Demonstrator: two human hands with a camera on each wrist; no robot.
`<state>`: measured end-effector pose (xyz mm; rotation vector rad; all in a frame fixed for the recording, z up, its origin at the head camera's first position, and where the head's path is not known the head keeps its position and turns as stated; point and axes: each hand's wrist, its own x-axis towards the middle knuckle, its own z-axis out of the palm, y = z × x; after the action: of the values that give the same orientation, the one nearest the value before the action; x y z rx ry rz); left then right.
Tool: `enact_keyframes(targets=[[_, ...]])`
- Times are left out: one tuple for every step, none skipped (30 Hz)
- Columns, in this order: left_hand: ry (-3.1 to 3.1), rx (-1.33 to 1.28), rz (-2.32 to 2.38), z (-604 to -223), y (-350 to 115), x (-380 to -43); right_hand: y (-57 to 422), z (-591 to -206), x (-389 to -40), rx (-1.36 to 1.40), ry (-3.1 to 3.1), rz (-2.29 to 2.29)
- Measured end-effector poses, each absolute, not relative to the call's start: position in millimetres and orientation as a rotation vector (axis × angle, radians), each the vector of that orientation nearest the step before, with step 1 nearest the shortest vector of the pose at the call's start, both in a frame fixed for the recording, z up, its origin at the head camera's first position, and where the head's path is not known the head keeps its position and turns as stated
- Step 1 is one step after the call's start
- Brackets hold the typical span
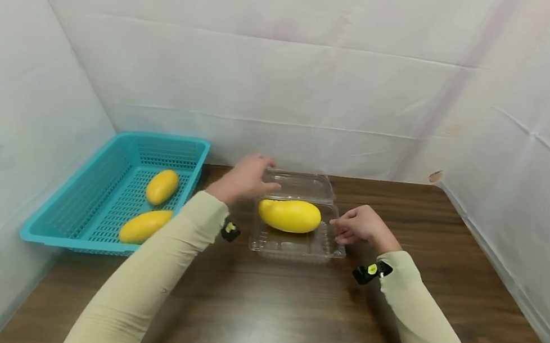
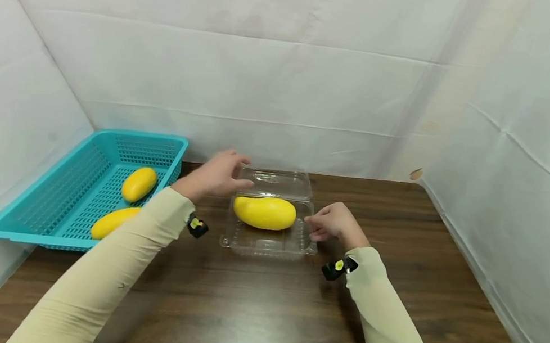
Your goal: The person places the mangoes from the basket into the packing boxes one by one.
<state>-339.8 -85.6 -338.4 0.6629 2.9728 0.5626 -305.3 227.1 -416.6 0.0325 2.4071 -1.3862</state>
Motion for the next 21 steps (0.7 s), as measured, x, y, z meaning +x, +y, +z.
enact_keyframes(targets=[[2.978, 0.637, 0.575, -334, -95, -341, 224, -417, -306, 0.033, 2.405, -1.385], [2.982, 0.612, 0.589, -330, -105, -341, 222, -417, -307, 0.036, 2.405, -1.382], [2.987, 0.592, 0.591, -326, -116, -342, 219, -418, -308, 0.038, 2.403, -1.383], [2.996, 0.57, 0.591, -322, -127, -343, 215, -418, -309, 0.034, 2.408, -1.378], [3.005, 0.552, 0.584, -318, -138, -344, 212, -418, -310, 0.03, 2.415, -1.368], [3.009, 0.521, 0.582, -314, -148, -344, 209, -417, -312, 0.024, 2.418, -1.364], [3.013, 0.488, 0.582, -311, -160, -344, 205, -417, -313, 0.019, 2.421, -1.36], [3.014, 0.45, 0.582, -307, -171, -344, 202, -416, -314, 0.01, 2.423, -1.356], [3.015, 0.407, 0.579, -304, -183, -344, 199, -415, -316, -0.004, 2.422, -1.356], [3.017, 0.367, 0.572, -302, -194, -344, 196, -415, -317, -0.017, 2.421, -1.354], [3.014, 0.323, 0.565, -300, -205, -344, 194, -414, -317, -0.03, 2.417, -1.354], [3.007, 0.28, 0.56, -299, -215, -344, 192, -414, -317, -0.034, 2.41, -1.359], [2.999, 0.25, 0.556, -299, -224, -345, 191, -414, -317, -0.028, 2.406, -1.362], [2.991, 0.229, 0.55, -299, -233, -346, 191, -414, -316, -0.014, 2.405, -1.363], [2.982, 0.207, 0.548, -301, -242, -347, 190, -414, -315, 0.001, 2.4, -1.364], [2.972, 0.187, 0.548, -303, -250, -348, 190, -414, -314, 0.015, 2.399, -1.361], [2.958, 0.16, 0.556, -305, -258, -350, 190, -415, -314, 0.024, 2.399, -1.359], [2.945, 0.14, 0.561, -308, -266, -351, 190, -415, -313, 0.033, 2.4, -1.359], [2.934, 0.123, 0.56, -311, -273, -352, 191, -416, -313, 0.036, 2.4, -1.36], [2.922, 0.103, 0.565, -313, -280, -353, 191, -416, -313, 0.035, 2.4, -1.361], [2.906, 0.082, 0.569, -315, -287, -353, 192, -416, -313, 0.03, 2.399, -1.361]])
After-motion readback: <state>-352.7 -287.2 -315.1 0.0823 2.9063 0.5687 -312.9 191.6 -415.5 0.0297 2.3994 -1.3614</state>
